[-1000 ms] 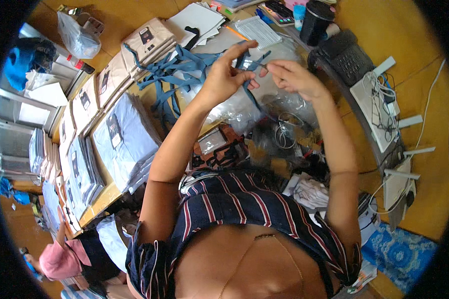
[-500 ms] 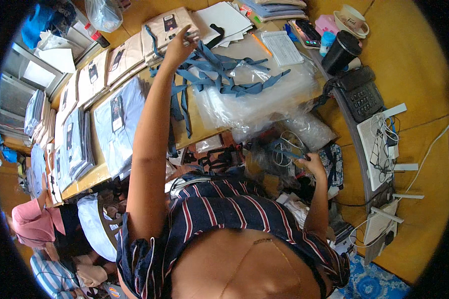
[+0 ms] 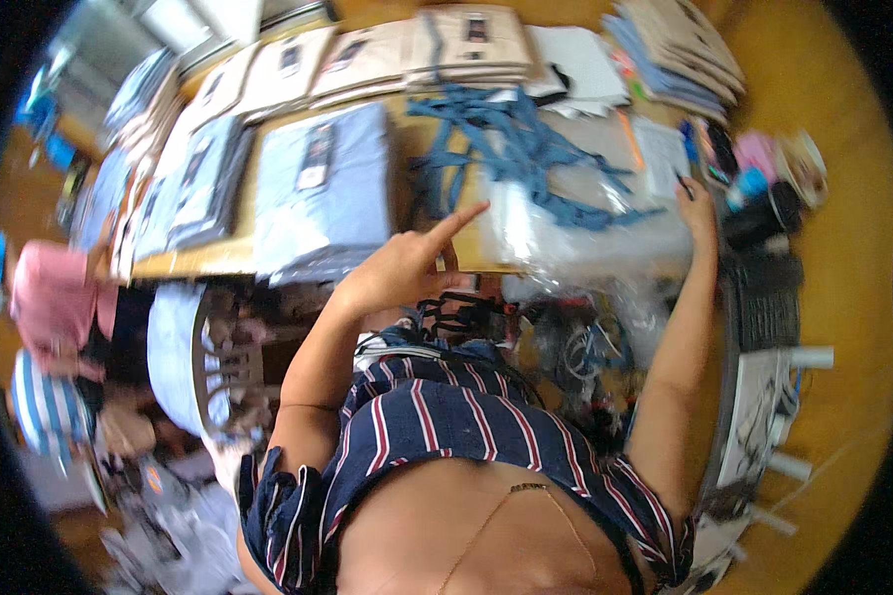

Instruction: The person picks up packaged shirts from a workspace, counts them by arranging them on a table, uses shears to cut a blue strap into segments, ties a stack of packaged shirts with the strap segments, and places the bundle into a plastic bag.

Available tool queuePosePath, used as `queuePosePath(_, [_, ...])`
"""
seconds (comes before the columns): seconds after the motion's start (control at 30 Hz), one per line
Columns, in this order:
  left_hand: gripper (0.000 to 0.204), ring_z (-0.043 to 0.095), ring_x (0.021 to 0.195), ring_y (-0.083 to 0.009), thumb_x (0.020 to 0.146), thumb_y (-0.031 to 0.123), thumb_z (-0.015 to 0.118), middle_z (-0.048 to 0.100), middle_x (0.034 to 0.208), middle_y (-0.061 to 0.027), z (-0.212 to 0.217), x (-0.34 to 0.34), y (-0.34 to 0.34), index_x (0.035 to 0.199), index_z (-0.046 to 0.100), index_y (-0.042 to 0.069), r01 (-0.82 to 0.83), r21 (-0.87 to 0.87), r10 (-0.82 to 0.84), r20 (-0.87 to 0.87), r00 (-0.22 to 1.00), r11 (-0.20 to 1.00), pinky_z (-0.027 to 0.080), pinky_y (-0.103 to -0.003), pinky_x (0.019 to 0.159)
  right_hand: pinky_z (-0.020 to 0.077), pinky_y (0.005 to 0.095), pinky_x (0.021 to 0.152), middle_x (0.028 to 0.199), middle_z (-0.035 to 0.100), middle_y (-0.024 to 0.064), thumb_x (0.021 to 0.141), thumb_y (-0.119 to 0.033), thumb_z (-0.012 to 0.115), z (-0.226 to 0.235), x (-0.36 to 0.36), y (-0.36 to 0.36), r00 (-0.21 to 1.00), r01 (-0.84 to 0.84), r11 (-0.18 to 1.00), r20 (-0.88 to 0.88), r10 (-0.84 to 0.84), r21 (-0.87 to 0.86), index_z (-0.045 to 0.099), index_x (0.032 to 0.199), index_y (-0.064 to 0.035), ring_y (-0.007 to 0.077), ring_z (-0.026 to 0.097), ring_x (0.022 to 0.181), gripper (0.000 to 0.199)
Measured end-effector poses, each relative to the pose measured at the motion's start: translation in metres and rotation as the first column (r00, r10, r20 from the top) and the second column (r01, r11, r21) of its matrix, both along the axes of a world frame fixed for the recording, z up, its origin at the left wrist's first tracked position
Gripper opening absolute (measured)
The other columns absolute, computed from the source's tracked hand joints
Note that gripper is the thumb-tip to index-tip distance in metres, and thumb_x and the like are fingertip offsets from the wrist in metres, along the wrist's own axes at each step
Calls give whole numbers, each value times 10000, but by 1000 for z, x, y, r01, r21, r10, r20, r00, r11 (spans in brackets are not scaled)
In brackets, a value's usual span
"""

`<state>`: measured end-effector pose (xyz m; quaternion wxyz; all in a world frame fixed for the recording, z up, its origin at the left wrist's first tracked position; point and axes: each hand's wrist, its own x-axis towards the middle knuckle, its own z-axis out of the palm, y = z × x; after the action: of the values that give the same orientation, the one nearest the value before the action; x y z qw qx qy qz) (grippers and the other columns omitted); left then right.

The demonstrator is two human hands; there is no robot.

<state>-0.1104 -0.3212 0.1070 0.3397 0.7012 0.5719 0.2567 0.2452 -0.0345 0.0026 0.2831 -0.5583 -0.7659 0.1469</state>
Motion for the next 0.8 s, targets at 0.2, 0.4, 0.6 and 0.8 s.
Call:
queuePosePath(0.2, [507, 507, 684, -112, 738, 113, 552, 557, 725, -37, -21, -109, -89, 1202, 346, 107, -552, -123, 566, 197, 801, 825, 404, -253, 628, 434, 285, 671, 866, 561, 128, 779, -253, 517, 27, -149, -42, 842, -339, 934, -407, 354, 112, 402, 1150, -54, 195, 549, 771, 435])
queuePosePath(0.4, [462, 477, 865, -160, 811, 294, 469, 507, 997, -113, -74, -225, -109, 1204, 319, 105, -959, 72, 933, 223, 282, 273, 385, -259, 680, 425, 285, 664, 860, 552, 72, 757, -161, 529, 2, -288, -131, 718, -629, 733, -554, 421, -258, 498, 1043, -78, 190, 538, 763, 299])
queuePosePath(0.6, [373, 474, 902, -133, 790, 135, 504, 519, 974, -87, -53, -245, -78, 1141, 409, 50, -819, 202, 775, 267, 573, 537, 364, -246, 805, 337, 319, 797, 932, 519, 62, 649, -102, 584, -12, -313, -103, 889, -319, 930, 397, 227, 182, 605, 826, -112, 248, 437, 929, 179])
queuePosePath(0.8, [396, 476, 973, -168, 783, 106, 514, 512, 1021, -136, 17, -237, 8, 1150, 388, 24, -475, 415, 255, 483, 838, 775, 356, -264, 842, 438, 279, 499, 591, 548, 90, 675, -63, 461, 118, -367, -116, 826, -544, 833, -234, 513, -95, 557, 827, -25, 166, 551, 529, 184])
